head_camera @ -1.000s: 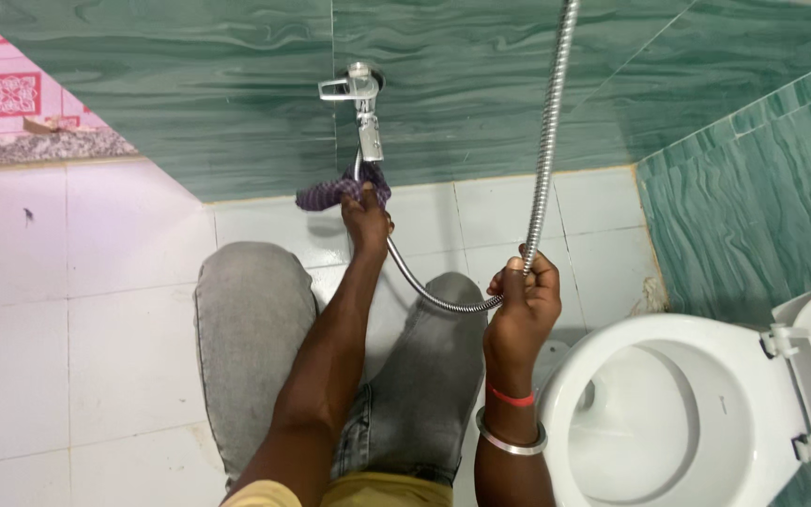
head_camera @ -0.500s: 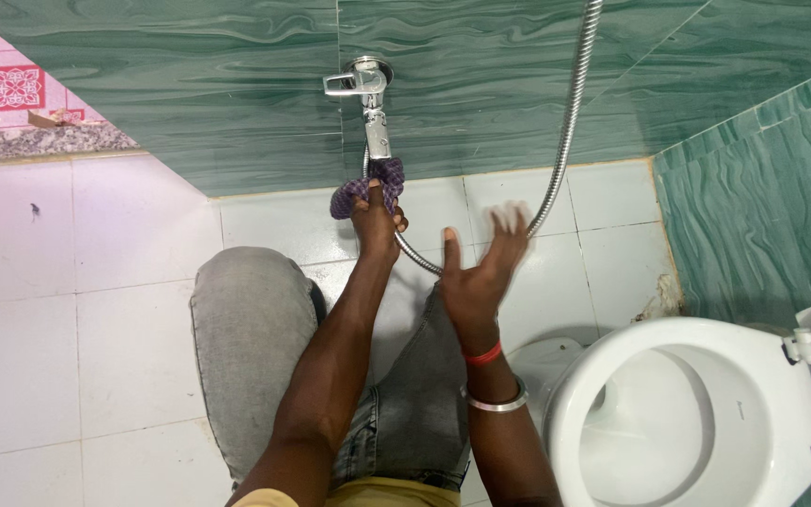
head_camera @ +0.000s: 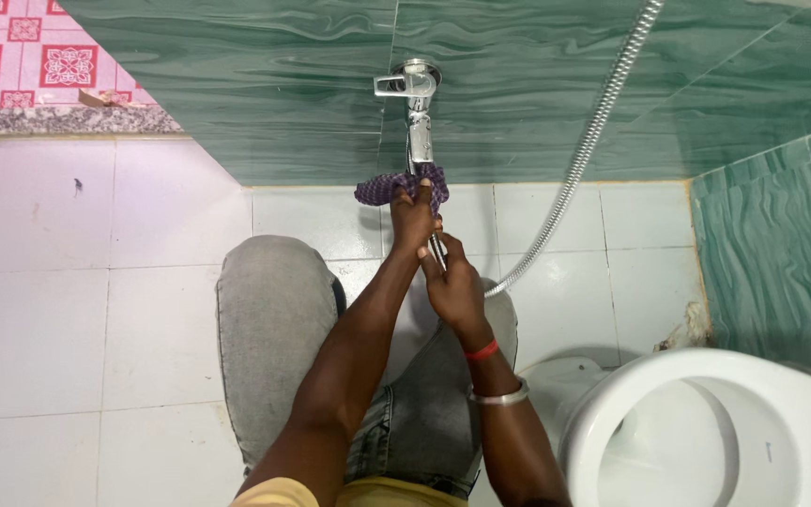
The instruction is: The person wipes a bathroom faucet and the attached metal hose with a purple cloth, turning the cloth to clean different sides of the metal fixture.
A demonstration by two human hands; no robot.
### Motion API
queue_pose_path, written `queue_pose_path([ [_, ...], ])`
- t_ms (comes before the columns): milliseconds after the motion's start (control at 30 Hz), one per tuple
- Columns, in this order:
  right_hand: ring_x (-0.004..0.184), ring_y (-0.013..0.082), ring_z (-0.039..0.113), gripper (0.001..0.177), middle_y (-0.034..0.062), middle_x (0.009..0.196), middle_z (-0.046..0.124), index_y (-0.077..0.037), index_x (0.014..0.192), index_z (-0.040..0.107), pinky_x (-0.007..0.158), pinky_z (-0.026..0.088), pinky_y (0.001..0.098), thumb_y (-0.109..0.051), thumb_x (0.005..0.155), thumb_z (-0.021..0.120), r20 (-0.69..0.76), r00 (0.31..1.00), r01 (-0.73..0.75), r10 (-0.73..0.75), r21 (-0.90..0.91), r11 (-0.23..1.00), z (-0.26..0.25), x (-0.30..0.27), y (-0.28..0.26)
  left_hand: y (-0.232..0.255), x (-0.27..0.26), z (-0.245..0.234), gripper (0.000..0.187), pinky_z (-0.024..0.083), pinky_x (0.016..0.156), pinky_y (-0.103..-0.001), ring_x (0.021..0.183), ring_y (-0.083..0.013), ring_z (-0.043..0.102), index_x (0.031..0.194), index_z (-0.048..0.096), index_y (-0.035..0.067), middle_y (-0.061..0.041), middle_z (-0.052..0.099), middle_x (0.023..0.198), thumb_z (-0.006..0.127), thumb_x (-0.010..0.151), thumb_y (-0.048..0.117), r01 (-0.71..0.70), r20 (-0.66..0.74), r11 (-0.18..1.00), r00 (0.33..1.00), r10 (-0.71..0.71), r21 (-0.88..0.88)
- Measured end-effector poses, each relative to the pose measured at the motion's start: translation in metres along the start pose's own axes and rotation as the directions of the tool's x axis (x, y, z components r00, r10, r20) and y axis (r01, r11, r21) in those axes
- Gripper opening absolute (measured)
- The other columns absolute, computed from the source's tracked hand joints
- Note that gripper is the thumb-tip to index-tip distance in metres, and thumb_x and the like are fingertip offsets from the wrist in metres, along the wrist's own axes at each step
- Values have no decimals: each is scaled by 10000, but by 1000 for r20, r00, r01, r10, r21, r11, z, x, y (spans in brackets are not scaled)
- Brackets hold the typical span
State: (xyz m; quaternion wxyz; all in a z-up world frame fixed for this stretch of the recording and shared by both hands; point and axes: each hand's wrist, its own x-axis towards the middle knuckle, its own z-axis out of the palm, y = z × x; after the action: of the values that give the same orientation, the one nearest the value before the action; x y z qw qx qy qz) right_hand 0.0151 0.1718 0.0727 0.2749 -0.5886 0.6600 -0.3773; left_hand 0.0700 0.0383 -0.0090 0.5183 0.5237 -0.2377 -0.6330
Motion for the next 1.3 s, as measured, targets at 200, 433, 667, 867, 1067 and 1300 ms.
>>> queue_pose_path([
  [200, 499, 104, 495, 730, 42, 599, 554, 79, 1411, 503, 443, 377, 290, -425, 923, 707, 64, 966, -257, 250, 127, 958, -9, -15, -21, 20, 17, 7, 305, 469, 355, -302, 431, -151, 574, 1016, 509, 11, -69, 568, 636, 625, 1013, 294, -22, 30, 972, 999, 15, 234],
  [433, 546, 55, 522, 678, 9, 633, 607, 90, 1416, 504, 489, 404, 234, -382, 955, 660, 61, 975, -223, 215, 172, 960, -22, -35, -35, 29, 44, 5, 160, 480, 345, -328, 427, -180, 591, 981, 532, 5, -97, 601, 676, 646, 953, 114, -168, 41, 919, 986, 164, 357],
  [667, 557, 56, 495, 724, -13, 636, 554, 86, 1429, 496, 494, 390, 234, -391, 928, 707, 75, 972, -232, 221, 244, 941, -25, -48, -40, 23, 112, 0, 411, 442, 290, -382, 361, -215, 501, 834, 556, 49, -103, 536, 564, 309, 962, 352, 144, 256, 931, 965, -58, -335],
  [867, 512, 82, 488, 769, -5, 600, 513, 45, 1445, 512, 466, 399, 249, -440, 887, 722, 104, 971, -227, 217, 92, 970, -32, -50, -25, 7, 116, -10, 420, 530, 488, -390, 559, -250, 595, 913, 540, 17, -142, 591, 727, 209, 1071, 221, -126, 244, 990, 960, 137, -60],
  [1067, 513, 141, 600, 836, 51, 727, 603, 25, 1475, 464, 458, 489, 300, -485, 866, 725, 177, 973, -125, 150, -144, 982, -26, -50, -15, 23, 86, -23, 166, 537, 578, -407, 675, -244, 670, 928, 583, -15, -153, 664, 788, 684, 802, 22, -859, 368, 292, 455, 811, 420],
  [1300, 570, 183, 637, 877, 99, 736, 634, 27, 1475, 461, 480, 511, 327, -510, 844, 749, 213, 969, -81, 125, -204, 976, -27, -46, -9, 45, 48, -12, 130, 517, 607, -439, 668, -285, 690, 816, 658, 5, -140, 704, 746, 760, 763, -56, -690, 239, 254, 534, 811, 678],
])
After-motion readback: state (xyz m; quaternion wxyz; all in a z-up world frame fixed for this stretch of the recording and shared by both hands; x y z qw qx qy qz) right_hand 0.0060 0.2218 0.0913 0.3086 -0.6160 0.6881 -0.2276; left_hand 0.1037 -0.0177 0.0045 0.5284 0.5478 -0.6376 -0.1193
